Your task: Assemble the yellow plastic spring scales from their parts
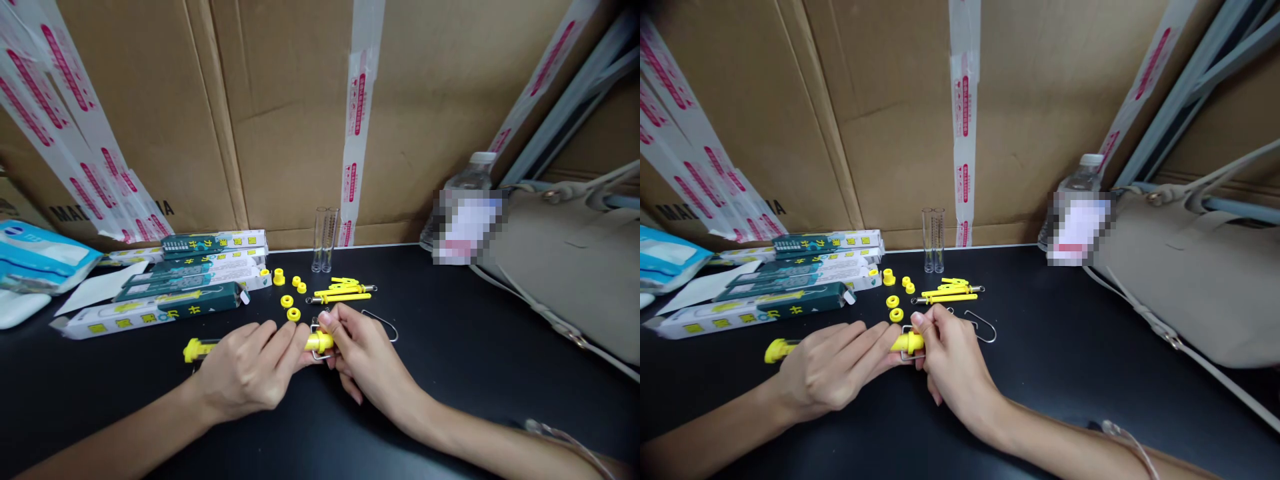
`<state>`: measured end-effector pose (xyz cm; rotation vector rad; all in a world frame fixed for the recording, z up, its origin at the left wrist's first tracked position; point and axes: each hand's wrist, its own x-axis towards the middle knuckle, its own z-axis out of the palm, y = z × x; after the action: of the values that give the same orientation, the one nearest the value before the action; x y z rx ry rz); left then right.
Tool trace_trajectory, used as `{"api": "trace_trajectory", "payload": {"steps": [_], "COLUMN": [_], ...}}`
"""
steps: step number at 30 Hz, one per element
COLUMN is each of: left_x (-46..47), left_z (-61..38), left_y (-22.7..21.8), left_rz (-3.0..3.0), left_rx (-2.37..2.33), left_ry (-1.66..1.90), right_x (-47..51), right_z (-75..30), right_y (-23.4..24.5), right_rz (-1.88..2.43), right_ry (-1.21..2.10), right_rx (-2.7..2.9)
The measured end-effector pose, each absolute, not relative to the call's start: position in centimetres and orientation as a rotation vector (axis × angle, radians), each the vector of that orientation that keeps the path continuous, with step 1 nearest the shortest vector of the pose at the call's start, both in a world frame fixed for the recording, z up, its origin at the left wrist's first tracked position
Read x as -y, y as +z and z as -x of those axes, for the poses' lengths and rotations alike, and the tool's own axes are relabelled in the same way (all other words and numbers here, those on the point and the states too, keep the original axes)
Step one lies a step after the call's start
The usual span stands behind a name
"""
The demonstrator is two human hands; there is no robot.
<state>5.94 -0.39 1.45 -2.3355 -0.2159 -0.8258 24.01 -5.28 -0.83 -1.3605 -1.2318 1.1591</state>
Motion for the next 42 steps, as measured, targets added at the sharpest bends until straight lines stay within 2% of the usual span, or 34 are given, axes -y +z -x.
{"api": "trace_trajectory", "payload": {"steps": [8, 26, 34, 42], "left_x": [0.2, -0.1, -0.1, 0.1], "left_z": [-6.0, -5.7, -5.7, -5.7], "left_y": [1.3, 0.8, 0.9, 1.2], "left_rz": [2.411, 2.475, 2.456, 2.388], "left_rx": [0.388, 0.437, 0.451, 0.390], "left_ry": [-0.820, -0.840, -0.824, -0.764], "right_x": [4.7, 5.0, 4.9, 5.1], "right_z": [-24.4, -25.1, -25.8, -25.9], "right_y": [-0.6, -0.4, -0.7, -0.6], "right_rz": [1.196, 1.206, 1.049, 1.079], "right_ry": [1.188, 1.049, 1.184, 1.199], "right_rx": [1.304, 1.570, 1.599, 1.643]}}
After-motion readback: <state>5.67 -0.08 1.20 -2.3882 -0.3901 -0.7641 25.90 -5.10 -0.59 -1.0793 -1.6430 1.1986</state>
